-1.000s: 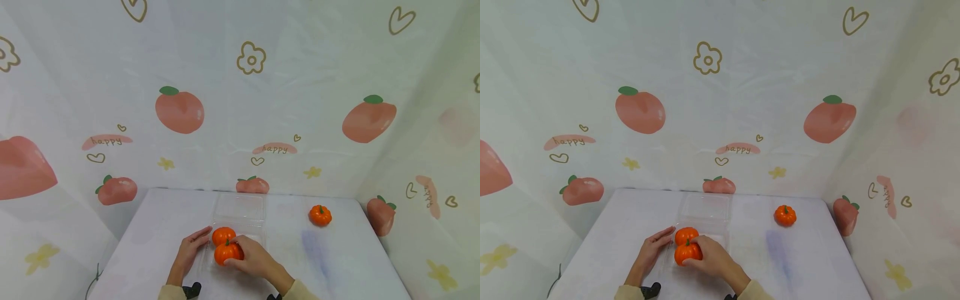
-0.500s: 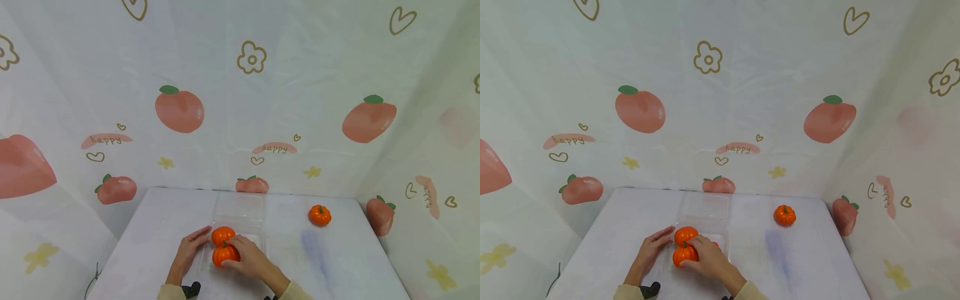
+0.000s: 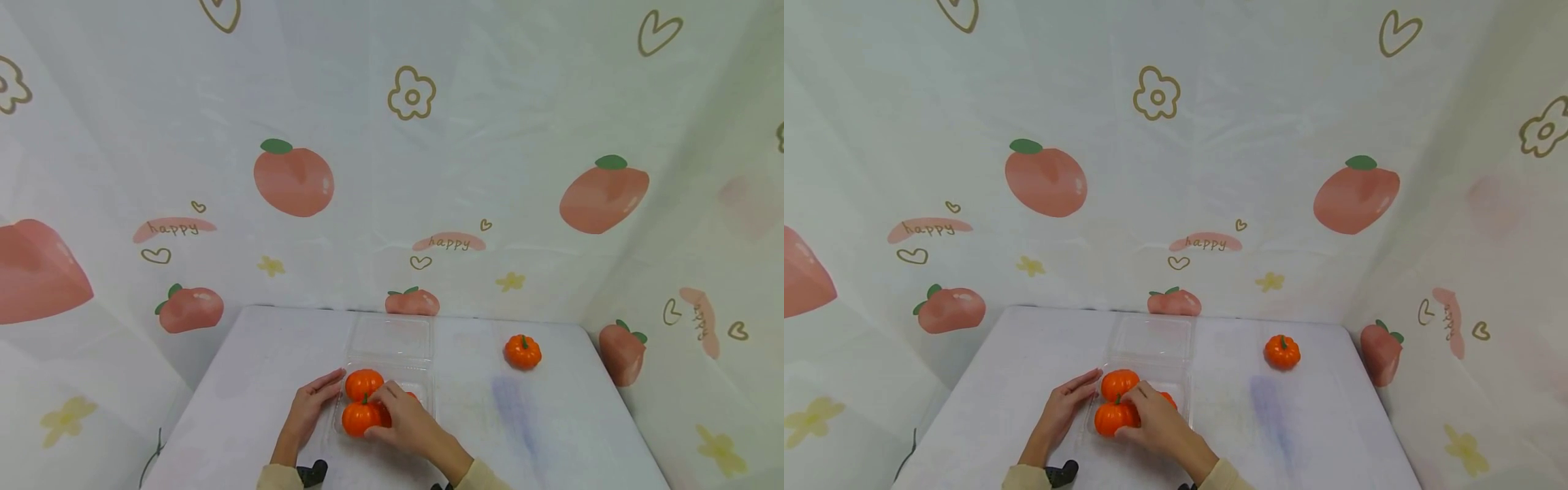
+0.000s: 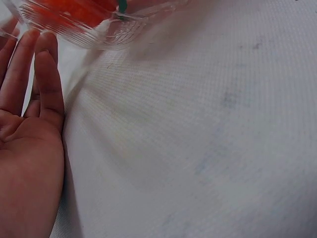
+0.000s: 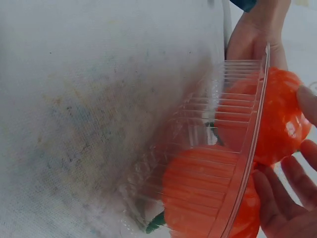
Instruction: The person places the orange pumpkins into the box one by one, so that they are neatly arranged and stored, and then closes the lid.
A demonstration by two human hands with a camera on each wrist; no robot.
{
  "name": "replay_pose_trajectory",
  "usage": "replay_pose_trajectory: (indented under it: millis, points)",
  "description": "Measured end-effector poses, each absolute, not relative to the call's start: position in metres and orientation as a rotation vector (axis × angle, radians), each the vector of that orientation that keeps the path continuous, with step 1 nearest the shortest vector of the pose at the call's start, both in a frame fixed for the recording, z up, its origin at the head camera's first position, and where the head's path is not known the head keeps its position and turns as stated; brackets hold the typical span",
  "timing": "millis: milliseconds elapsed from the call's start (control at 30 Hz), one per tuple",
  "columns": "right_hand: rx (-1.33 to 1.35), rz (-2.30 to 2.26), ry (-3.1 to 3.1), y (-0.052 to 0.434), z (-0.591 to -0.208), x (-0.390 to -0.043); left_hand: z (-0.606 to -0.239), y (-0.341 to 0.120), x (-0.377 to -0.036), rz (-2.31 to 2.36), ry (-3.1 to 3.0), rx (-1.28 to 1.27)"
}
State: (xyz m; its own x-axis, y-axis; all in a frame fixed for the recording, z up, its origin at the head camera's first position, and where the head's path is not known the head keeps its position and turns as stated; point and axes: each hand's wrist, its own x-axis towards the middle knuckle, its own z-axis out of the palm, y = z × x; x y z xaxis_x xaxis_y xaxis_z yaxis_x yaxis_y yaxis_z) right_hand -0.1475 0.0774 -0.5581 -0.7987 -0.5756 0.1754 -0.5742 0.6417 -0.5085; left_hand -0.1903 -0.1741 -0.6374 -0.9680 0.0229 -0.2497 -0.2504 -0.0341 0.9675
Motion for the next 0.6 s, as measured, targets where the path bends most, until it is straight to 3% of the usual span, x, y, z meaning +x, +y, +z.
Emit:
replay_pose_trajectory:
  millis: [600]
  points:
    - [-1.115, -0.793, 2.872, 0.0769, -0.5481, -0.1504, -0.6345, -0.1725, -0.1892, 2.101, 2.054, -0.265]
